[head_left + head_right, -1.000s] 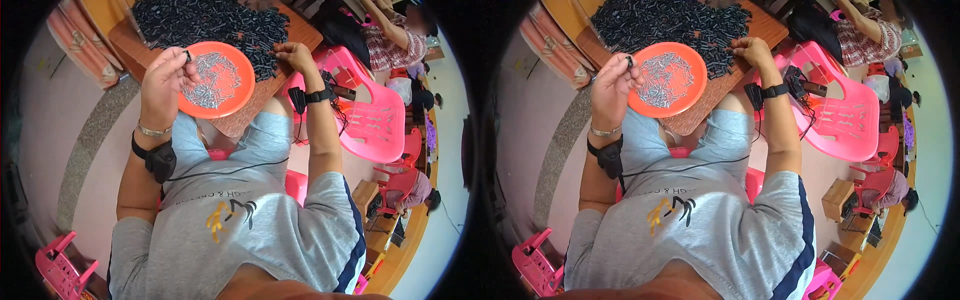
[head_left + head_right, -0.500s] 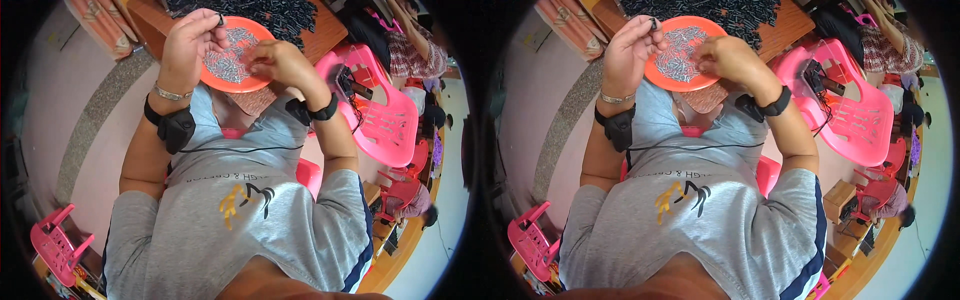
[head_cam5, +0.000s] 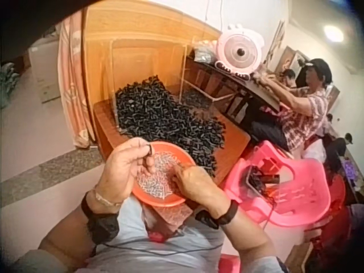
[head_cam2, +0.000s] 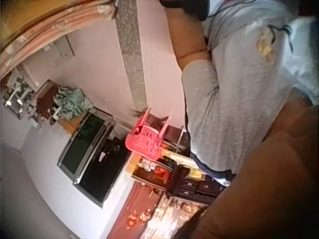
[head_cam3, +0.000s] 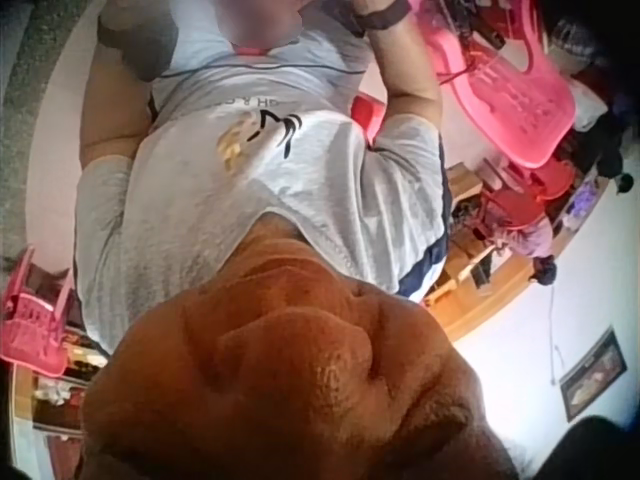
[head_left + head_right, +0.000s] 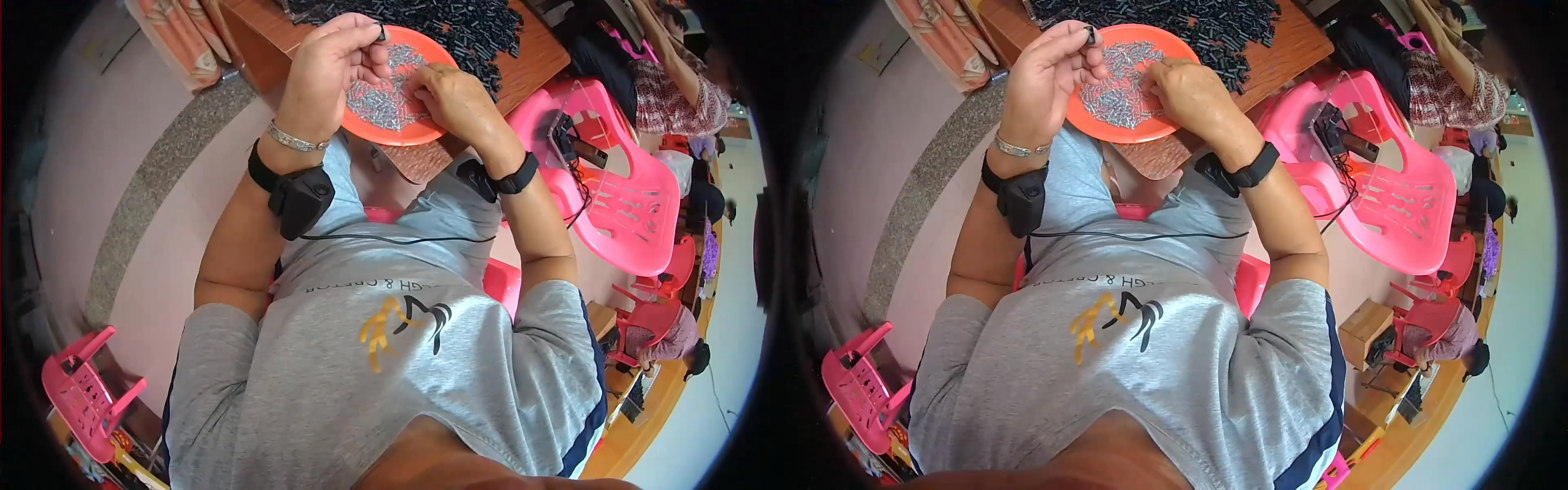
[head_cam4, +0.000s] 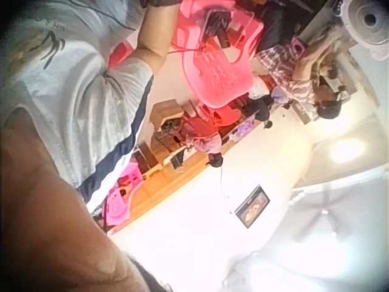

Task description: Assembling small metal pins into black plastic components manually.

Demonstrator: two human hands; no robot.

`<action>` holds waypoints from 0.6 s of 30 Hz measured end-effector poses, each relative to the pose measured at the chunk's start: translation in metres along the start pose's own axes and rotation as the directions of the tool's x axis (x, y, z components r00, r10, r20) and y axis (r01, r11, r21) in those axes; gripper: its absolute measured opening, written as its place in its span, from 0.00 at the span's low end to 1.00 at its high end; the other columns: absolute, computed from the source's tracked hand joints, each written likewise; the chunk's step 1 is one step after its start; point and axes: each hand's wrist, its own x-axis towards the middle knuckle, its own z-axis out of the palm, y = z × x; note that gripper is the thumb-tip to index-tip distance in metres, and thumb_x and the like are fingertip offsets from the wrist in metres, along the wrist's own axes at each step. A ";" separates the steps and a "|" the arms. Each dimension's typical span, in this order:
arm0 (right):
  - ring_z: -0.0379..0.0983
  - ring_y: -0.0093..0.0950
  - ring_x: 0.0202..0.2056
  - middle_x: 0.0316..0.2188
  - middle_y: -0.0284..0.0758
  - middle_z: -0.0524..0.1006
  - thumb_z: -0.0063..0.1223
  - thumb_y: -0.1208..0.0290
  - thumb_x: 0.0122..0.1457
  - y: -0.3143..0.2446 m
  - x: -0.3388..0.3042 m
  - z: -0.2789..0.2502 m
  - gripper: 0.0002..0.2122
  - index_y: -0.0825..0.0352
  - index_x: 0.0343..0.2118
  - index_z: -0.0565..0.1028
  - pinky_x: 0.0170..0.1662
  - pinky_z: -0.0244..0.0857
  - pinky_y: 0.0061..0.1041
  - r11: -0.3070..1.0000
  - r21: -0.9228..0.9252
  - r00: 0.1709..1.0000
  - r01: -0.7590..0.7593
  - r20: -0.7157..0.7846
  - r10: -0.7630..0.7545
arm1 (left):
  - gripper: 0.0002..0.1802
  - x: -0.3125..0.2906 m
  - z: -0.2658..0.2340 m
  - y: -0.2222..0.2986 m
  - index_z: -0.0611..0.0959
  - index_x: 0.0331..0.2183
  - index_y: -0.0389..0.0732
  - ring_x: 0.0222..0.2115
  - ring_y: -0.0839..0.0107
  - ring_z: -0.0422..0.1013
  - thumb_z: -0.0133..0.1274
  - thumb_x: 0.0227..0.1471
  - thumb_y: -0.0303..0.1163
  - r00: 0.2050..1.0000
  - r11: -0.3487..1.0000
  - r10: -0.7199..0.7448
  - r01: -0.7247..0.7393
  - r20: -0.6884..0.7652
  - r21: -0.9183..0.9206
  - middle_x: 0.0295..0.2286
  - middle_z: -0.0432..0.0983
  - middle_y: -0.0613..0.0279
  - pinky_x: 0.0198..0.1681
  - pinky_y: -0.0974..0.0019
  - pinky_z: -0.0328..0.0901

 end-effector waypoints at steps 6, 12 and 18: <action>0.74 0.34 0.30 0.26 0.38 0.76 0.52 0.73 0.52 0.003 0.001 -0.005 0.07 0.69 0.33 0.75 0.35 0.67 0.28 0.978 0.197 0.991 -0.073 -0.096 0.094 | 0.10 0.001 -0.001 -0.004 0.74 0.31 0.36 0.26 0.74 0.70 0.42 0.56 0.32 1.000 1.000 -0.024 0.024 -0.008 0.013 0.24 0.71 0.64 0.31 0.73 0.64; 0.70 0.17 0.29 0.28 0.30 0.76 0.51 0.74 0.56 0.007 0.002 -0.006 0.06 0.71 0.34 0.75 0.34 0.65 0.17 0.749 0.603 0.953 -0.275 0.070 0.294 | 0.09 0.002 -0.001 -0.011 0.74 0.30 0.37 0.24 0.75 0.69 0.43 0.55 0.32 0.999 0.999 -0.035 0.036 -0.025 0.023 0.24 0.71 0.65 0.29 0.75 0.64; 0.72 0.16 0.27 0.26 0.31 0.77 0.53 0.71 0.56 0.004 0.009 -0.018 0.08 0.72 0.32 0.76 0.31 0.67 0.16 0.405 0.897 0.941 -0.176 0.032 0.337 | 0.08 0.003 0.003 -0.019 0.75 0.30 0.38 0.26 0.79 0.69 0.46 0.54 0.32 0.998 0.976 -0.067 0.067 -0.006 0.209 0.24 0.71 0.68 0.30 0.77 0.62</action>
